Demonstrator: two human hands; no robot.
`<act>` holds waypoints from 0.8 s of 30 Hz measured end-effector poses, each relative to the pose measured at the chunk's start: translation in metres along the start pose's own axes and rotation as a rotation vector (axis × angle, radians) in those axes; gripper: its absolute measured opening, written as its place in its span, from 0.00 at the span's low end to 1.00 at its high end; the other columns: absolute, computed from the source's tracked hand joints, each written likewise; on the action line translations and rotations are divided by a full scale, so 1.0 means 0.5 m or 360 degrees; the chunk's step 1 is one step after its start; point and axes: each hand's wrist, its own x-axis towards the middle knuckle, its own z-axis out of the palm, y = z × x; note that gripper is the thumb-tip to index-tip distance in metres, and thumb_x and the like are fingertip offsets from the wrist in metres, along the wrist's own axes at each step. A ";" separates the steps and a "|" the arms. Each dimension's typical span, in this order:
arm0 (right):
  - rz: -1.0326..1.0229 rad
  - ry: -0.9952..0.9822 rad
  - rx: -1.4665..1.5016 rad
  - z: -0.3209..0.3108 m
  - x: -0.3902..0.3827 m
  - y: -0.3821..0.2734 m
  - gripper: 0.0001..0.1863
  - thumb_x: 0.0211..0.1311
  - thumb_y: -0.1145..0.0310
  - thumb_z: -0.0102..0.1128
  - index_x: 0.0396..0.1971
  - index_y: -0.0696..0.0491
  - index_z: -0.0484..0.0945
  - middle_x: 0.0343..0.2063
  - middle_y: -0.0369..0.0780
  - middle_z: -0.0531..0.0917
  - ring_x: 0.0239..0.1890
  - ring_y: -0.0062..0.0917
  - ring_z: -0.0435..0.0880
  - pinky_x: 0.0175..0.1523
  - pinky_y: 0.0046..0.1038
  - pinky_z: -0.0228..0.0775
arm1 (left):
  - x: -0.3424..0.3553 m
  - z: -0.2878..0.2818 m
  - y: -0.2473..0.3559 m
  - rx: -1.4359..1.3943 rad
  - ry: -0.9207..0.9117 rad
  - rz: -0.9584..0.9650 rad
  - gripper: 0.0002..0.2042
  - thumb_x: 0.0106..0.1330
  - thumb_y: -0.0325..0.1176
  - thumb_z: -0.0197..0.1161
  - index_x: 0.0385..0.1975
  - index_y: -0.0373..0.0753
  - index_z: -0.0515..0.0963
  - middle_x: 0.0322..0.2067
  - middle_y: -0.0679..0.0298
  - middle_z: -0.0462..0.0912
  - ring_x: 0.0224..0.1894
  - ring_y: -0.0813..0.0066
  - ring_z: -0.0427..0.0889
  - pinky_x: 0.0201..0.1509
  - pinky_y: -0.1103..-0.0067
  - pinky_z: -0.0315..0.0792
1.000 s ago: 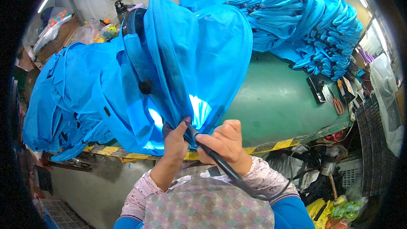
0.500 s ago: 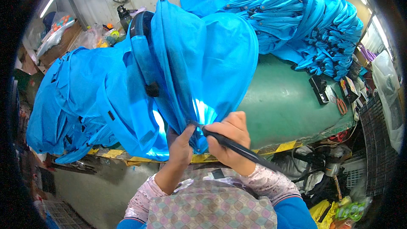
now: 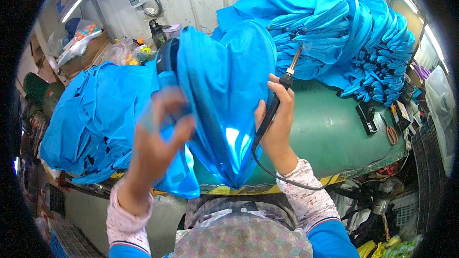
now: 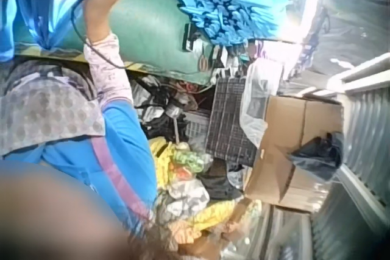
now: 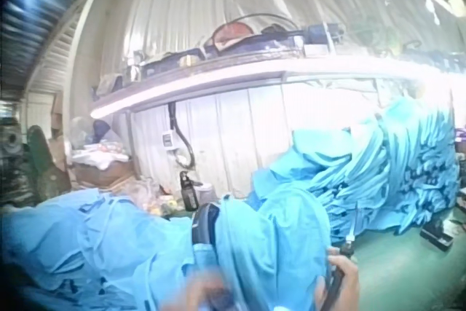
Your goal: The person uses a soldering iron to seal seams on blue fabric bags at a workbench. They repeatedly pick up a bag, apply the hot tool along the edges, and place the finished bag into a stack.
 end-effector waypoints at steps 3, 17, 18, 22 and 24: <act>0.0030 0.0055 0.0097 0.006 -0.010 -0.009 0.26 0.60 0.79 0.61 0.58 0.56 0.67 0.57 0.51 0.75 0.59 0.45 0.74 0.65 0.42 0.63 | 0.138 0.016 -0.147 0.0597 0.0667 0.0065 0.23 0.61 0.43 0.68 0.44 0.26 0.77 0.42 0.40 0.82 0.47 0.46 0.82 0.55 0.66 0.74; -0.0683 0.0234 -0.0211 -0.098 0.148 -0.027 0.40 0.52 0.76 0.74 0.64 0.54 0.60 0.64 0.55 0.70 0.66 0.47 0.69 0.71 0.44 0.55 | 0.296 -0.378 0.013 0.0412 -0.0429 0.0527 0.16 0.66 0.27 0.57 0.54 0.38 0.77 0.42 0.65 0.80 0.46 0.78 0.77 0.56 0.79 0.72; -0.0738 0.0169 -0.0117 -0.090 0.145 -0.032 0.38 0.53 0.76 0.74 0.62 0.53 0.62 0.62 0.55 0.71 0.64 0.48 0.70 0.70 0.45 0.56 | 0.307 -0.376 -0.007 0.0431 -0.0311 0.0569 0.15 0.67 0.28 0.57 0.52 0.38 0.78 0.42 0.65 0.80 0.45 0.78 0.78 0.55 0.79 0.72; -0.0757 -0.0061 0.0268 -0.029 0.065 -0.080 0.31 0.55 0.81 0.68 0.58 0.52 0.64 0.57 0.58 0.74 0.55 0.45 0.77 0.61 0.44 0.66 | 0.264 -0.269 -0.030 0.0511 0.0372 0.0596 0.10 0.69 0.28 0.57 0.47 0.39 0.79 0.39 0.65 0.81 0.42 0.77 0.80 0.51 0.79 0.74; -0.0646 -0.0085 0.0346 0.010 0.025 -0.076 0.31 0.56 0.83 0.65 0.57 0.54 0.62 0.55 0.58 0.75 0.52 0.41 0.77 0.58 0.42 0.67 | 0.171 -0.175 0.014 0.0234 0.0263 0.0467 0.08 0.69 0.30 0.59 0.45 0.39 0.78 0.38 0.64 0.84 0.39 0.75 0.82 0.47 0.78 0.76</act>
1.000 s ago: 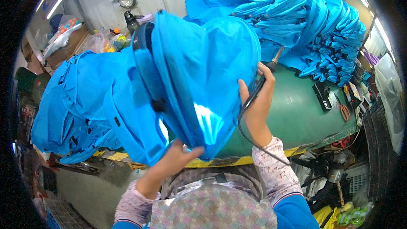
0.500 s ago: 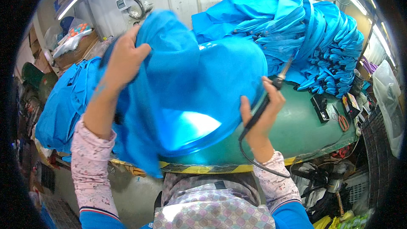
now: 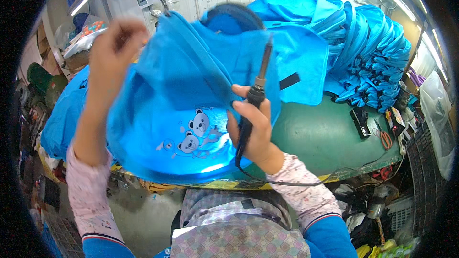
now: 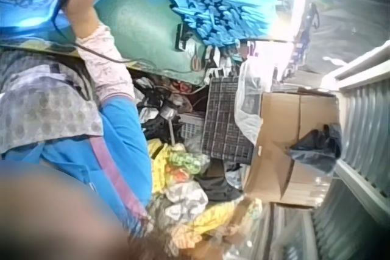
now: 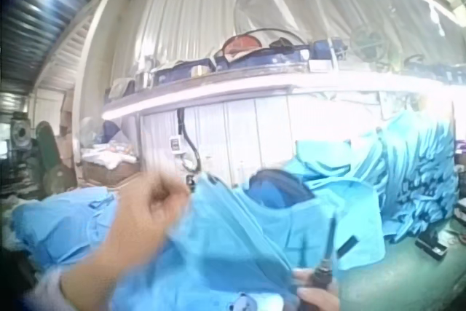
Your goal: The person uses a soldering iron to seal seams on blue fabric bags at a workbench. They repeatedly pick up a bag, apply the hot tool along the edges, and place the finished bag into a stack.
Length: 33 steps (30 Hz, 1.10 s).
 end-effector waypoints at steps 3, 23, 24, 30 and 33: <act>0.0218 0.0013 -0.0025 0.046 -0.033 -0.007 0.27 0.60 0.81 0.64 0.56 0.56 0.63 0.52 0.55 0.77 0.51 0.38 0.77 0.57 0.36 0.67 | -0.210 0.046 0.091 -0.0316 -0.1865 -0.0450 0.20 0.68 0.50 0.62 0.40 0.35 0.84 0.32 0.53 0.87 0.40 0.63 0.86 0.45 0.70 0.77; 0.0447 -0.0431 -0.0213 -0.112 -0.099 -0.141 0.26 0.43 0.75 0.73 0.48 0.53 0.80 0.23 0.32 0.75 0.29 0.29 0.70 0.41 0.35 0.60 | -0.437 0.365 0.018 -0.2010 0.0111 -0.1766 0.25 0.59 0.27 0.75 0.56 0.35 0.75 0.48 0.62 0.83 0.48 0.72 0.82 0.54 0.76 0.75; 0.0372 -0.0531 -0.0215 -0.114 -0.101 -0.151 0.23 0.45 0.72 0.73 0.46 0.52 0.80 0.22 0.31 0.74 0.29 0.28 0.70 0.41 0.35 0.59 | -0.442 0.369 0.017 -0.1998 0.0154 -0.1761 0.22 0.60 0.28 0.75 0.53 0.35 0.76 0.47 0.62 0.83 0.47 0.73 0.82 0.53 0.76 0.75; 0.0092 -0.0536 -0.0425 -0.083 -0.143 -0.154 0.15 0.51 0.65 0.70 0.40 0.50 0.82 0.20 0.27 0.72 0.26 0.23 0.70 0.40 0.31 0.58 | -0.448 0.385 0.025 -0.1942 0.0236 -0.1840 0.21 0.60 0.25 0.73 0.53 0.38 0.76 0.46 0.64 0.84 0.46 0.71 0.82 0.52 0.75 0.75; 0.0029 -0.0540 -0.0451 -0.077 -0.146 -0.147 0.15 0.51 0.65 0.70 0.40 0.50 0.82 0.20 0.27 0.72 0.26 0.23 0.70 0.40 0.31 0.58 | -0.451 0.389 0.025 -0.1914 0.0261 -0.1809 0.19 0.60 0.25 0.73 0.50 0.38 0.77 0.44 0.65 0.84 0.45 0.72 0.83 0.51 0.75 0.76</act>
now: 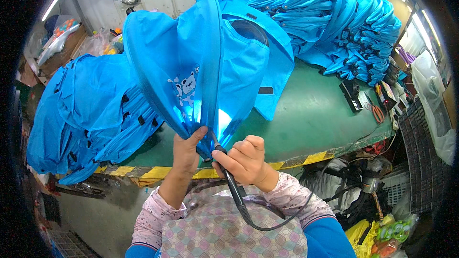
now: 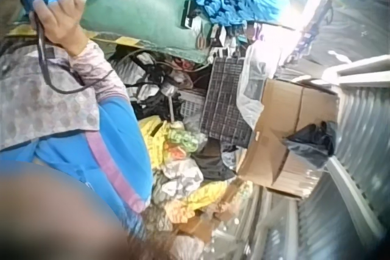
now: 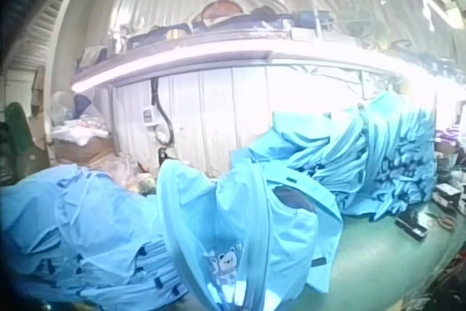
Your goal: The person uses a soldering iron to seal seams on blue fabric bags at a workbench. They repeatedly pick up a bag, apply the hot tool along the edges, and place the finished bag into a stack.
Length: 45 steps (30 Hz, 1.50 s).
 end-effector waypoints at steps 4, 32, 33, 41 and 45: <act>-0.0033 -0.0016 -0.0018 0.004 -0.002 0.007 0.15 0.50 0.67 0.70 0.40 0.50 0.82 0.20 0.28 0.72 0.27 0.23 0.70 0.40 0.31 0.58 | -0.008 0.014 -0.001 -0.0073 0.0024 0.0025 0.19 0.60 0.24 0.73 0.51 0.37 0.78 0.45 0.64 0.85 0.45 0.72 0.84 0.51 0.75 0.76; -0.0003 -0.0020 0.0287 0.015 0.052 0.010 0.14 0.53 0.65 0.67 0.39 0.53 0.82 0.19 0.29 0.74 0.25 0.23 0.73 0.41 0.31 0.57 | -0.005 0.023 -0.054 -0.0277 0.0118 0.0397 0.12 0.65 0.27 0.69 0.44 0.38 0.74 0.39 0.66 0.82 0.42 0.80 0.79 0.50 0.82 0.71; -0.0019 -0.0028 0.0267 0.018 0.050 0.008 0.15 0.52 0.65 0.67 0.40 0.53 0.82 0.19 0.29 0.75 0.26 0.23 0.73 0.41 0.31 0.57 | -0.008 0.030 -0.052 -0.0280 0.0142 0.0382 0.11 0.65 0.27 0.70 0.41 0.39 0.73 0.36 0.67 0.82 0.39 0.82 0.79 0.46 0.83 0.72; -0.0076 -0.0057 0.0220 0.035 0.043 0.010 0.16 0.54 0.65 0.65 0.43 0.51 0.81 0.18 0.29 0.74 0.27 0.24 0.73 0.44 0.33 0.57 | -0.018 0.033 -0.041 -0.0153 0.0177 0.0382 0.12 0.65 0.29 0.70 0.39 0.40 0.72 0.35 0.68 0.81 0.36 0.84 0.78 0.39 0.85 0.71; -0.0076 -0.0082 0.0232 0.035 0.039 0.009 0.13 0.56 0.66 0.64 0.41 0.51 0.82 0.19 0.30 0.75 0.26 0.24 0.72 0.43 0.33 0.57 | -0.021 0.035 -0.038 -0.0180 0.0150 0.0390 0.12 0.66 0.29 0.70 0.41 0.39 0.72 0.38 0.66 0.81 0.38 0.82 0.78 0.41 0.83 0.72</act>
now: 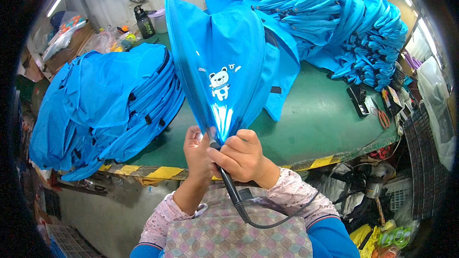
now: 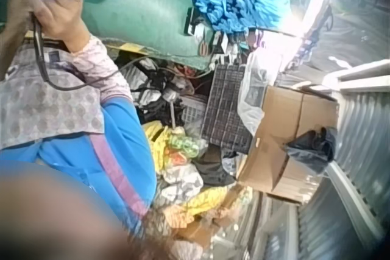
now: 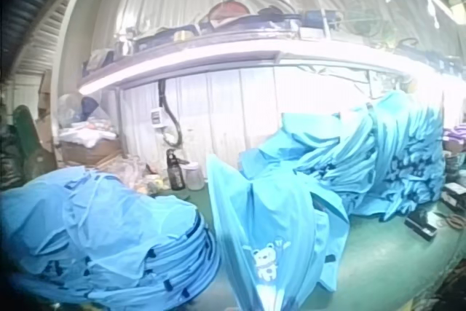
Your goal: The person uses a soldering iron to seal seams on blue fabric bags at a workbench. They repeatedly pick up a bag, apply the hot tool along the edges, and place the finished bag into a stack.
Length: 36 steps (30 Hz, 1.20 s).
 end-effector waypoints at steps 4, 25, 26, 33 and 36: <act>0.0363 0.0074 0.0247 -0.006 0.025 0.019 0.08 0.61 0.68 0.61 0.38 0.53 0.82 0.20 0.32 0.77 0.26 0.26 0.71 0.43 0.32 0.58 | -0.001 0.001 -0.003 0.0201 0.0030 0.0186 0.12 0.66 0.27 0.69 0.42 0.37 0.72 0.41 0.63 0.81 0.41 0.78 0.79 0.47 0.81 0.73; 0.0450 0.0578 0.0306 0.052 0.112 0.171 0.29 0.68 0.65 0.62 0.63 0.55 0.59 0.62 0.56 0.70 0.60 0.47 0.75 0.62 0.42 0.67 | 0.047 0.037 0.035 0.1553 -0.0597 0.0671 0.30 0.65 0.20 0.56 0.68 0.29 0.58 0.52 0.41 0.76 0.53 0.44 0.79 0.60 0.59 0.71; 0.0393 0.0649 0.0354 0.050 0.109 0.186 0.29 0.69 0.65 0.62 0.63 0.55 0.59 0.62 0.57 0.70 0.59 0.47 0.76 0.62 0.44 0.67 | 0.084 0.056 0.058 0.1539 -0.0704 0.1007 0.28 0.66 0.19 0.56 0.67 0.28 0.59 0.51 0.43 0.77 0.53 0.48 0.80 0.57 0.62 0.72; 0.0544 0.0736 0.0018 -0.005 -0.016 0.273 0.27 0.64 0.75 0.64 0.60 0.57 0.62 0.59 0.57 0.72 0.53 0.43 0.81 0.60 0.44 0.71 | 0.452 0.284 0.115 0.1558 -0.0791 0.1297 0.29 0.63 0.16 0.54 0.67 0.36 0.66 0.59 0.43 0.75 0.60 0.43 0.75 0.61 0.66 0.73; 0.0674 0.0744 -0.0033 -0.009 -0.083 0.307 0.26 0.65 0.76 0.61 0.60 0.58 0.63 0.56 0.56 0.74 0.41 0.35 0.84 0.53 0.37 0.75 | 0.580 0.463 0.109 0.1667 -0.0981 0.1569 0.30 0.63 0.19 0.55 0.68 0.43 0.66 0.58 0.45 0.76 0.60 0.43 0.75 0.61 0.60 0.72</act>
